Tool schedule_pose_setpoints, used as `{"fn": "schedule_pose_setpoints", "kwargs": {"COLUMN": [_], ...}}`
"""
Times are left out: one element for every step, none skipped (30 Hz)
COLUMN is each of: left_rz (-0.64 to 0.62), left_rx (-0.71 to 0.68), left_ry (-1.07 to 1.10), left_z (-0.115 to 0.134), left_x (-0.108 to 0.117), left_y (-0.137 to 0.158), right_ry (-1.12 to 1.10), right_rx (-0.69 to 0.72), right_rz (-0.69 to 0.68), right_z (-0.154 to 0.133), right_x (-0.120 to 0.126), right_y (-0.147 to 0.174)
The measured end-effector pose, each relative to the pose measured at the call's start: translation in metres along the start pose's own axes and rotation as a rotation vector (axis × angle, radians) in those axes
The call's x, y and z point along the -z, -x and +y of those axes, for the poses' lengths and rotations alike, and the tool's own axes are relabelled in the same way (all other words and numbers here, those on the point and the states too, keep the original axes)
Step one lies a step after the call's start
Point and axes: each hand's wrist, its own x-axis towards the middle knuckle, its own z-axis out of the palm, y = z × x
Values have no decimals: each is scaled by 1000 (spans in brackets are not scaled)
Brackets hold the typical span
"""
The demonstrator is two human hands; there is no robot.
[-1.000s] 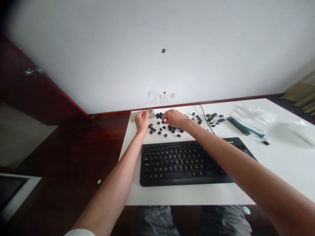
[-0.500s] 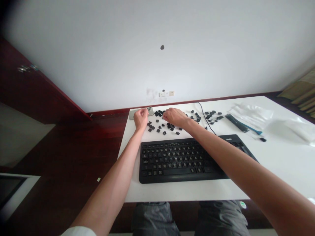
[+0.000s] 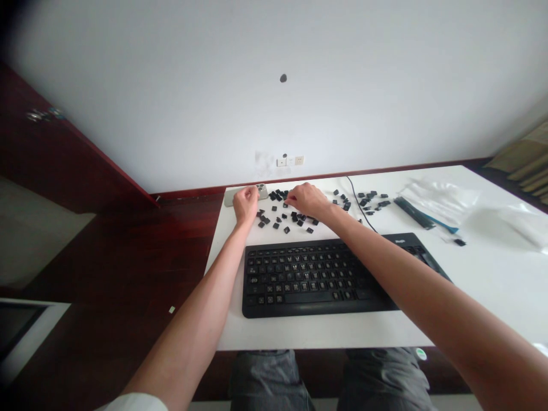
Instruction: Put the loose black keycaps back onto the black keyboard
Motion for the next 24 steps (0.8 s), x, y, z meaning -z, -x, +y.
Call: {"fn": "schedule_pose_setpoints", "kwargs": {"left_rz": [-2,-4,-6,-8,-12,-15,-17,-17,-16,-15,-13,-12,-10,-10,-11,-13,-16,-17,-17,-16,-13,-11,-10,-10], "left_rx": [0,3,7,11,17,22,26,26,25,22,19,16,14,14,15,15,14,13,12,12,11,9,6,3], "left_ry": [-2,-6,-10,-12,-10,-7,-5,-4,-3,-4,-4,-3,-4,-5,-6,-7,-7,-7,-6,-6,-7,-7,-6,-5], "left_z": [0,0,1,1,1,1,0,0,0,0,0,0,0,0,0,0,0,1,1,1,1,1,1,1], "left_x": [0,0,0,0,0,0,0,0,0,0,0,0,0,0,0,0,0,0,0,0,0,0,0,0], "left_y": [0,0,1,1,1,0,0,0,0,0,0,0,0,0,0,0,1,1,1,1,1,1,1,1], "right_ry": [-4,-7,-9,-9,-9,-10,-11,-13,-14,-22,-40,-65,-91,-111,-119,-113,-96,-78,-66,-60,-59,-60,-65,-74], "right_rx": [-10,-19,-27,-36,-44,-52,-58,-63,-68,-62,-38,4,59,116,167,205,225,237,246,252,255,254,252,250], "right_rz": [0,-2,-5,-7,-9,-10,-8,-4,0,8,18,25,28,25,17,4,-13,-27,-39,-46,-53,-60,-67,-74], "right_z": [0,-1,-1,-2,-2,-2,-1,-1,0,2,3,4,4,4,4,4,3,3,2,1,1,1,1,1], "right_x": [1,2,3,4,5,6,7,9,10,12,13,14,15,15,15,14,13,11,10,9,8,8,8,9], "right_y": [0,0,1,2,2,3,4,4,4,4,3,2,1,0,0,-1,-1,0,1,2,3,4,5,6]}}
